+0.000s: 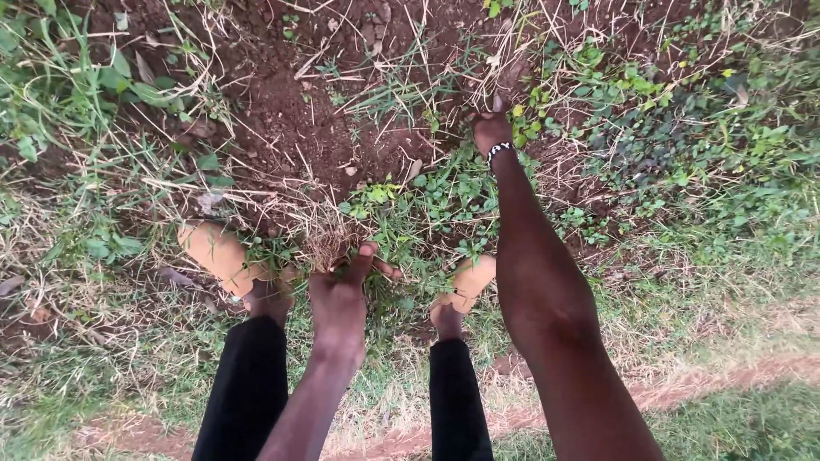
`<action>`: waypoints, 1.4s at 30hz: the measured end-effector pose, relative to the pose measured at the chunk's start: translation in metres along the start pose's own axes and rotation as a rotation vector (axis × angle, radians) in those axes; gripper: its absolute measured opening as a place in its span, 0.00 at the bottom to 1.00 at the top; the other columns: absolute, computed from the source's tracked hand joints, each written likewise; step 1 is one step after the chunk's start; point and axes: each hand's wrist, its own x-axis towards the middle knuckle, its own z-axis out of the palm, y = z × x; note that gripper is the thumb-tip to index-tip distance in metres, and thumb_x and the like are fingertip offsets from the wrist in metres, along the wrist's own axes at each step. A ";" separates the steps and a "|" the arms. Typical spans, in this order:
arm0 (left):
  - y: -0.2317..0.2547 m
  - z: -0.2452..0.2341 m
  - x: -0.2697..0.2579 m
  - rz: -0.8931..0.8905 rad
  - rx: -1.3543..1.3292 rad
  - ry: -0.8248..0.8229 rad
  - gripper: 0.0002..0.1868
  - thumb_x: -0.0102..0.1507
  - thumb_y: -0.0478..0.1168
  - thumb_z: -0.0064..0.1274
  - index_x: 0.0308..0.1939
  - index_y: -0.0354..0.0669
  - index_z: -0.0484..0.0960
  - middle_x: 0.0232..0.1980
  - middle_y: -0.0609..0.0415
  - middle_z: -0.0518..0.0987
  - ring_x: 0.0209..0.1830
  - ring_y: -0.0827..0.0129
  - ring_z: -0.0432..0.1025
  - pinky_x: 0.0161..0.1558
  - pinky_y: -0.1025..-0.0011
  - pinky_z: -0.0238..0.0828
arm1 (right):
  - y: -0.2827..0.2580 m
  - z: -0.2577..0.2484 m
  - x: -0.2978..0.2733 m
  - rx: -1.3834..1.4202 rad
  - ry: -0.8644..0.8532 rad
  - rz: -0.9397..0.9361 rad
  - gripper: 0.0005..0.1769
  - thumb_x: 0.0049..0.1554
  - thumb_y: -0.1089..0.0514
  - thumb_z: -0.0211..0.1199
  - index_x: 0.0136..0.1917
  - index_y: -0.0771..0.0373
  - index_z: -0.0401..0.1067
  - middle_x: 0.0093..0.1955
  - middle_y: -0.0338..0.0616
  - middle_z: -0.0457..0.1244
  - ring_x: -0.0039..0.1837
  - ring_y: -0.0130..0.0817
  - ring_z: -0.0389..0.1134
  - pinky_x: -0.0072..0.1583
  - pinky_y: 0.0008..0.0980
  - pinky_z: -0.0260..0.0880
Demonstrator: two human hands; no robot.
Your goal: Pulling weeds and clearing small plants from a soil patch by hand.
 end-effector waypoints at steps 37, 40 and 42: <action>-0.008 -0.041 0.019 -0.056 -0.195 0.138 0.11 0.68 0.34 0.48 0.31 0.33 0.78 0.25 0.51 0.70 0.22 0.65 0.56 0.26 0.59 0.52 | -0.281 -0.042 -0.418 -0.080 -0.234 -0.558 0.17 0.52 0.73 0.59 0.52 0.58 0.78 0.47 0.47 0.69 0.45 0.41 0.72 0.46 0.40 0.74; -0.025 -0.041 0.033 0.071 -0.177 0.118 0.11 0.67 0.32 0.49 0.32 0.31 0.83 0.28 0.49 0.76 0.25 0.69 0.66 0.33 0.68 0.68 | -0.270 -0.048 -0.403 0.002 -0.276 -0.676 0.14 0.57 0.70 0.59 0.52 0.57 0.78 0.49 0.44 0.72 0.46 0.37 0.74 0.47 0.37 0.74; 0.001 -0.033 0.018 0.113 -0.238 0.122 0.09 0.67 0.34 0.50 0.36 0.33 0.84 0.32 0.49 0.80 0.26 0.71 0.69 0.32 0.69 0.69 | -0.263 -0.058 -0.385 -0.006 -0.317 -0.670 0.08 0.59 0.65 0.61 0.51 0.58 0.78 0.46 0.43 0.71 0.44 0.33 0.72 0.46 0.35 0.73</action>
